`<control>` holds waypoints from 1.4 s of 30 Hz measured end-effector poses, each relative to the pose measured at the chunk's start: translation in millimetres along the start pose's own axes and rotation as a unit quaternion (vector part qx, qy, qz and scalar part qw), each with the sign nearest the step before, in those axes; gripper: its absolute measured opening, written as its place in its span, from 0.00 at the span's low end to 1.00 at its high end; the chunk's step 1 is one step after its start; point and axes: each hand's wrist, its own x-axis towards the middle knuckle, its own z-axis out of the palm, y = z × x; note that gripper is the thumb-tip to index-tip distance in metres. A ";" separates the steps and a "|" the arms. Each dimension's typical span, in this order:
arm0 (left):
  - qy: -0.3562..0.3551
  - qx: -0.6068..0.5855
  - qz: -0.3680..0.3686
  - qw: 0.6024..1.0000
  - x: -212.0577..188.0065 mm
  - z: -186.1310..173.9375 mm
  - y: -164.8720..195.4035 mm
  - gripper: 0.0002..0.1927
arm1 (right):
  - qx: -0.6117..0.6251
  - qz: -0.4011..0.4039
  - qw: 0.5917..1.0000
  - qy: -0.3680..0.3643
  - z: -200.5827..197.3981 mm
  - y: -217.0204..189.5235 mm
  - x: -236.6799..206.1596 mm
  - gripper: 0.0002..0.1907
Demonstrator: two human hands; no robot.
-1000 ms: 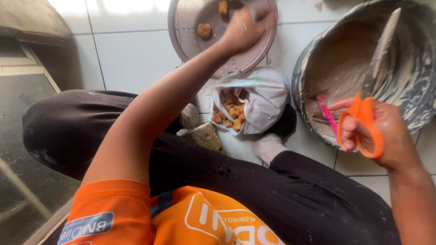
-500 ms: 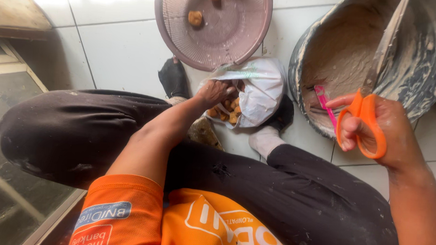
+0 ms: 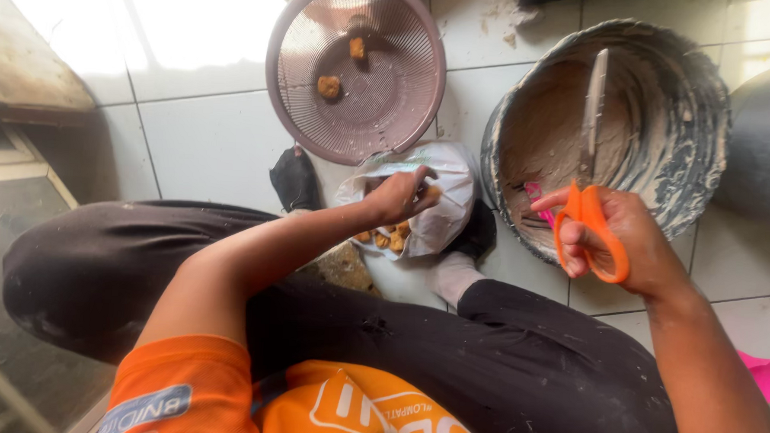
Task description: The person scoops batter onto small fried dough pieces using a pink spatula, then uses orange scissors to trim the coated pieces. Trimmed pieces are placed into a brown colander. The person also uses a slotted spoon to retrieve fried pieces from a pot of hot oil and transfers them to a blue basket.
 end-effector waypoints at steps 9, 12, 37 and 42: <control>0.037 -0.675 0.090 0.731 -3.5 -106.2 165.9 0.23 | -0.060 0.007 0.979 -0.194 20.3 -19.8 -8.7 0.55; 0.037 -0.713 0.110 0.692 -19.3 -114.8 186.3 0.22 | -0.074 0.039 0.972 -0.221 27.3 -25.0 -11.6 0.60; 0.041 0.019 -0.066 0.997 26.5 -16.5 -62.2 0.12 | 0.009 -0.047 0.999 -0.002 -20.9 13.1 -19.3 0.23; 0.059 0.058 -0.038 0.996 -3.3 81.7 -79.6 0.21 | 0.071 -0.026 0.997 0.012 -15.0 11.8 -14.9 0.21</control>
